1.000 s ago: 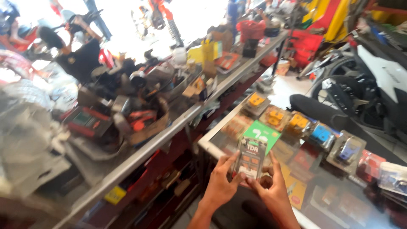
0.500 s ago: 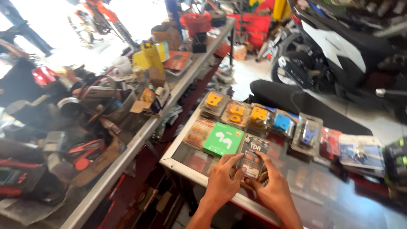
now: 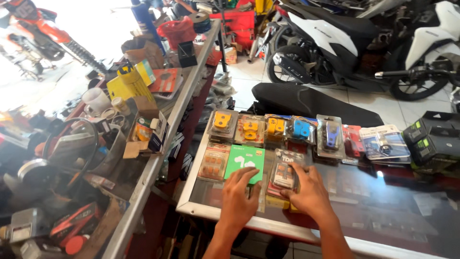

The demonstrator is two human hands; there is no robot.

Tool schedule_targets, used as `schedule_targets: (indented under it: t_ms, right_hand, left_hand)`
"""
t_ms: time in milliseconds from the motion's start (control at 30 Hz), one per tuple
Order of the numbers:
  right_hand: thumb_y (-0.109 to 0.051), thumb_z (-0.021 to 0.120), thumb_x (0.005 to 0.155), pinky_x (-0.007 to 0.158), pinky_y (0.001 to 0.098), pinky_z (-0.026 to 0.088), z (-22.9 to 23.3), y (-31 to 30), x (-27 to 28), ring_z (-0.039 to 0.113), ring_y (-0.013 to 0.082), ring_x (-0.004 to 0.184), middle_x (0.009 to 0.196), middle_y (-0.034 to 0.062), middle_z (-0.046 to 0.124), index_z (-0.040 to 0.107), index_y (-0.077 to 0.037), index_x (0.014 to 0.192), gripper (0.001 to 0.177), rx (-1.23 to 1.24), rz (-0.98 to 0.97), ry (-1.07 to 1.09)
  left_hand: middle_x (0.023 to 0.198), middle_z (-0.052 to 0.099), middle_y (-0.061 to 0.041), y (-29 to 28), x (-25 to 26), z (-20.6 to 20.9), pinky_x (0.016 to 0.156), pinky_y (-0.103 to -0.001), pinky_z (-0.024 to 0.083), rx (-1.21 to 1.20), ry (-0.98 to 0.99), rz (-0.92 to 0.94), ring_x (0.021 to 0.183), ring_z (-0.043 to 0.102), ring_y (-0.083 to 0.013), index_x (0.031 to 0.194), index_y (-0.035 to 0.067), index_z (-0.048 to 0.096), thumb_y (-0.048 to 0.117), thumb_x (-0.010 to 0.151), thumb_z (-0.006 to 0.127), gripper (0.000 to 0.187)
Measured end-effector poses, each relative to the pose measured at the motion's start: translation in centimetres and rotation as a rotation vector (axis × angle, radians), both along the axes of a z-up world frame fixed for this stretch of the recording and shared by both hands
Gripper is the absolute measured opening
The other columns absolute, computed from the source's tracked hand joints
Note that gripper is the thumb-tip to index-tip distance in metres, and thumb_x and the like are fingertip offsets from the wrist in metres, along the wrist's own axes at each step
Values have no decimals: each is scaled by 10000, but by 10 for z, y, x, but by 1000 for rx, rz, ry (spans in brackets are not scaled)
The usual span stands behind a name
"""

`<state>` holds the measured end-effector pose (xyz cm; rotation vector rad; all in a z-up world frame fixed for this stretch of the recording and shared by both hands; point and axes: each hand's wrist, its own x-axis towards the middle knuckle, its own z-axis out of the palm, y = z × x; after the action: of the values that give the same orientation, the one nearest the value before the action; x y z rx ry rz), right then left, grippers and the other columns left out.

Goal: The person picks up packaged motorcycle parts from shelves and a secondary counter and arranges them on a main glass display counter, handling items like roller sets, a small blue component, and a green electronic device box one by one.

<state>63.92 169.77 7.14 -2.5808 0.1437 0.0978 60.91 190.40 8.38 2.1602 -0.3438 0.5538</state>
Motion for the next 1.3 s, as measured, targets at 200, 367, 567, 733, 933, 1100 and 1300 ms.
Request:
schedule_targets:
  t_ms: [200,367,567,733,933,1100,1300]
  right_hand:
    - [-316,935,661,1110,428,448,1,0,25,486,328,1368,1442,96,457,526,-285,1429,871,34,84,0]
    - [-299,938,670,1114,427,446,4,4,34,510,305,1363,1447,68,442,495,-309,1464,909,46,47,89]
    - [-300,923,674,1105,420,466,3,4,32,541,302,1341,1439,61,452,500,-311,1467,899,86,64,67]
    - [-303,917,704,1110,425,440,4,5,33,503,317,1360,1476,75,410,479,-320,1477,889,59,58,73]
    - [-273,903,699,1112,404,447,-2,4,30,515,334,1345,1422,105,474,490,-284,1477,880,108,110,-26]
    - [-254,902,700,1125,402,429,-1,6,28,511,331,1344,1413,99,476,486,-281,1479,884,121,94,-2]
    - [-258,889,699,1130,398,415,-2,7,24,486,317,1360,1432,80,473,479,-295,1488,890,142,86,-6]
  left_hand:
    - [1156,725,-68,9,12,-25,1014,-442,406,158,-140,103,1188,608,-277,1070,72,757,146,876,750,207]
    - [1118,719,-60,8,12,-31,1017,-457,387,183,-181,117,1171,608,-271,1005,80,761,177,853,764,181]
    - [1109,706,-50,8,12,-26,1001,-459,381,205,-177,118,1134,596,-270,946,90,751,189,850,764,138]
    - [1114,697,-51,7,13,-28,1004,-463,381,220,-193,121,1132,591,-272,958,91,744,187,856,758,141]
    - [1127,685,-52,8,13,-30,1008,-470,378,226,-208,115,1145,587,-272,986,90,738,183,858,757,159]
    - [1144,679,-64,10,14,-33,1018,-480,376,222,-203,106,1170,578,-283,1008,85,737,178,855,758,181]
    - [1153,680,-81,10,13,-32,1020,-495,373,211,-198,92,1209,566,-304,1007,81,737,180,838,766,198]
